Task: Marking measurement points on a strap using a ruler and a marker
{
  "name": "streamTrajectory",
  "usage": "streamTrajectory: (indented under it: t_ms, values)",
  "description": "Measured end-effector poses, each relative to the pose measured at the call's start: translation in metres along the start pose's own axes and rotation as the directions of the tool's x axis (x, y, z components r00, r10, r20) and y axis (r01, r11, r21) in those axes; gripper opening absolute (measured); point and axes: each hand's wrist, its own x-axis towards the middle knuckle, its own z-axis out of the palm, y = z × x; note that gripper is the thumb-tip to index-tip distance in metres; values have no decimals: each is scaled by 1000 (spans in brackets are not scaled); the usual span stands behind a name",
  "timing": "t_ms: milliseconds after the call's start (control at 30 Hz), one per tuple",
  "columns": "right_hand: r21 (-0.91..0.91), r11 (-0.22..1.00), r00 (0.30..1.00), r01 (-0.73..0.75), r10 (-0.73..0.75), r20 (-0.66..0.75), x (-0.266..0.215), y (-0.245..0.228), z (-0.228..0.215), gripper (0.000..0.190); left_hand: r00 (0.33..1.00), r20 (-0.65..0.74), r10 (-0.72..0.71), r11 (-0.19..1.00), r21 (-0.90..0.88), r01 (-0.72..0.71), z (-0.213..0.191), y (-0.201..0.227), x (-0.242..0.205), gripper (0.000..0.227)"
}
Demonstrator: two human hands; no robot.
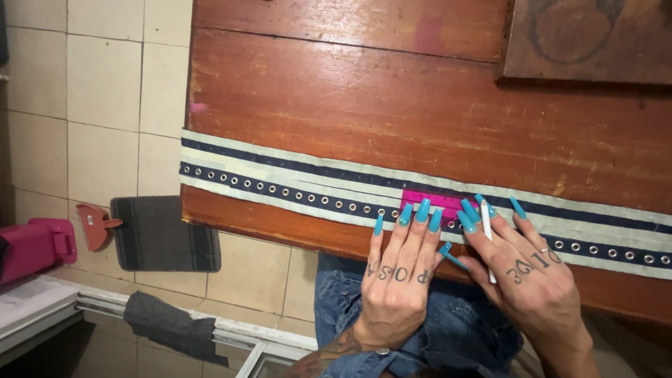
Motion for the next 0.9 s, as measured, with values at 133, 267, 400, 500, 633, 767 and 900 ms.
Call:
streamTrajectory:
  t_ms: [133,267,400,500,633,767,900]
  values:
    - [41,999,1000,-20,20,-9,3,-3,-3,29,1000,5,2,1000,27,-2,0,-1,0,26]
    - [53,944,935,-326,330,-131,-36,3,8,32,1000,19,-4,999,35,3,4,-1,-5,26]
    - [474,795,786,-379,547,-288,-20,1,5,17,1000,13,-3,1000,25,3,4,0,-4,26]
    - [545,718,700,-433,649,-298,-8,-4,0,26,1000,2,-5,1000,28,5,4,0,-4,25]
    - [647,680,657,-346,668,-350,-24,9,12,30,1000,-7,6,999,38,-6,3,0,-1,24]
    - [716,537,461,-446,824,-330,-43,17,16,43,1000,-23,11,999,31,-10,1,-2,-3,24]
    - [708,504,602,-495,786,-139,-12,15,-2,16,999,-43,-2,1000,7,2,-1,0,-1,24]
